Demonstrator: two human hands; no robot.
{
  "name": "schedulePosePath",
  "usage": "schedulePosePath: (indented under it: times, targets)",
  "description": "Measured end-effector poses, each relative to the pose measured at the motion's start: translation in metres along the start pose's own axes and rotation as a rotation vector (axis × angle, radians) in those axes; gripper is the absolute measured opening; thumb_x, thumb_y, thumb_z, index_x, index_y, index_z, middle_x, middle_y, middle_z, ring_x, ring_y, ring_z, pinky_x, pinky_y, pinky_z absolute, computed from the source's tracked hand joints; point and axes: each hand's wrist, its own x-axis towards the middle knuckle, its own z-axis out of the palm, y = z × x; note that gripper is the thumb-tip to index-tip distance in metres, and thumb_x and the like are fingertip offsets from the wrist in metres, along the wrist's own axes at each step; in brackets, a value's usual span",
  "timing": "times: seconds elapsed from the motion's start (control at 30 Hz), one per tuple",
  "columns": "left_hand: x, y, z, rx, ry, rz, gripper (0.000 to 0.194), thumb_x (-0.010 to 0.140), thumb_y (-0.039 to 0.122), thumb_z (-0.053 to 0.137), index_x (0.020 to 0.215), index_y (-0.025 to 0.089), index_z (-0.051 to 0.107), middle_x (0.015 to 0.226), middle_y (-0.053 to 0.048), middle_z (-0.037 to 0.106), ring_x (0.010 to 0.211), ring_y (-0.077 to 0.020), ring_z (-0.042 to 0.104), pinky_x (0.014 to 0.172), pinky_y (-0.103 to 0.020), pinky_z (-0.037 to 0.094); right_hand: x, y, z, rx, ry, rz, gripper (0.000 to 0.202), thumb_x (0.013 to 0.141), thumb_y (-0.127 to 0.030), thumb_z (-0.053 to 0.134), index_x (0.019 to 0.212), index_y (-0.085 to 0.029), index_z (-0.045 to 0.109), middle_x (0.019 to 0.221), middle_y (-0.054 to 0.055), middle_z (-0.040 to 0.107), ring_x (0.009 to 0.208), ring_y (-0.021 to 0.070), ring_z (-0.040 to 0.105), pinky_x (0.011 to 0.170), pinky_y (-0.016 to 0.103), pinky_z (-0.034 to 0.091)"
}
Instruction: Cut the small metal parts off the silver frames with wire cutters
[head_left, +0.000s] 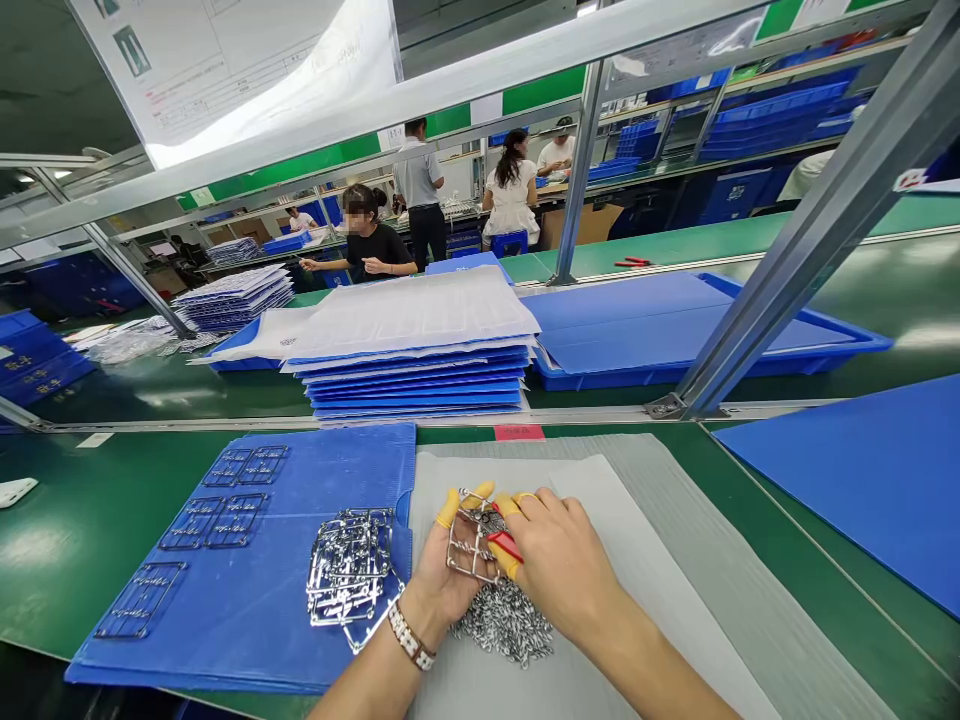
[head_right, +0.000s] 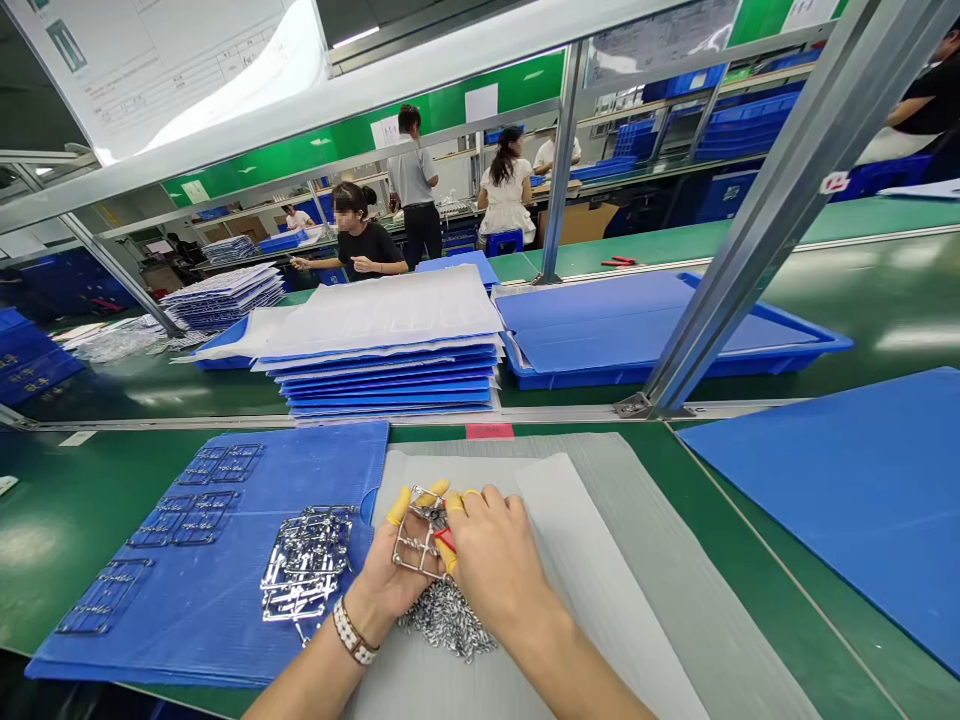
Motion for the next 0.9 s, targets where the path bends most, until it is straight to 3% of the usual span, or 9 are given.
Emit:
schedulePosePath:
  times: [0.4, 0.6, 0.9]
  targets:
    - [0.0011, -0.0016, -0.0014, -0.011, 0.021, 0.007, 0.044, 0.085, 0.047, 0.052, 0.117, 0.019, 0.060, 0.112, -0.007, 0.062, 0.068, -0.0129, 0.060, 0.058, -0.026, 0.045, 0.0021, 0.0016, -0.0059, -0.020, 0.018, -0.051, 0.019, 0.075, -0.019, 0.065, 0.094, -0.020, 0.061, 0.078, 0.002, 0.063, 0.077, 0.0190, 0.051, 0.065, 0.032, 0.024]
    - [0.0023, -0.0026, -0.0041, 0.015, 0.060, 0.002, 0.047, 0.084, 0.048, 0.053, 0.119, 0.017, 0.060, 0.106, -0.008, 0.065, 0.067, -0.0141, 0.060, 0.058, -0.026, 0.045, 0.0026, 0.0030, -0.0028, -0.038, -0.003, -0.042, 0.019, 0.076, -0.021, 0.064, 0.095, -0.020, 0.061, 0.078, 0.002, 0.064, 0.078, 0.0200, 0.052, 0.064, 0.033, 0.024]
    - [0.0001, -0.0022, -0.0022, 0.053, 0.077, 0.034, 0.044, 0.084, 0.046, 0.055, 0.117, 0.017, 0.061, 0.107, -0.009, 0.063, 0.068, -0.0125, 0.058, 0.057, -0.024, 0.044, 0.0015, 0.0017, -0.0041, -0.075, -0.051, -0.057, 0.017, 0.074, -0.011, 0.062, 0.088, -0.020, 0.061, 0.077, 0.002, 0.064, 0.074, 0.0191, 0.054, 0.064, 0.032, 0.026]
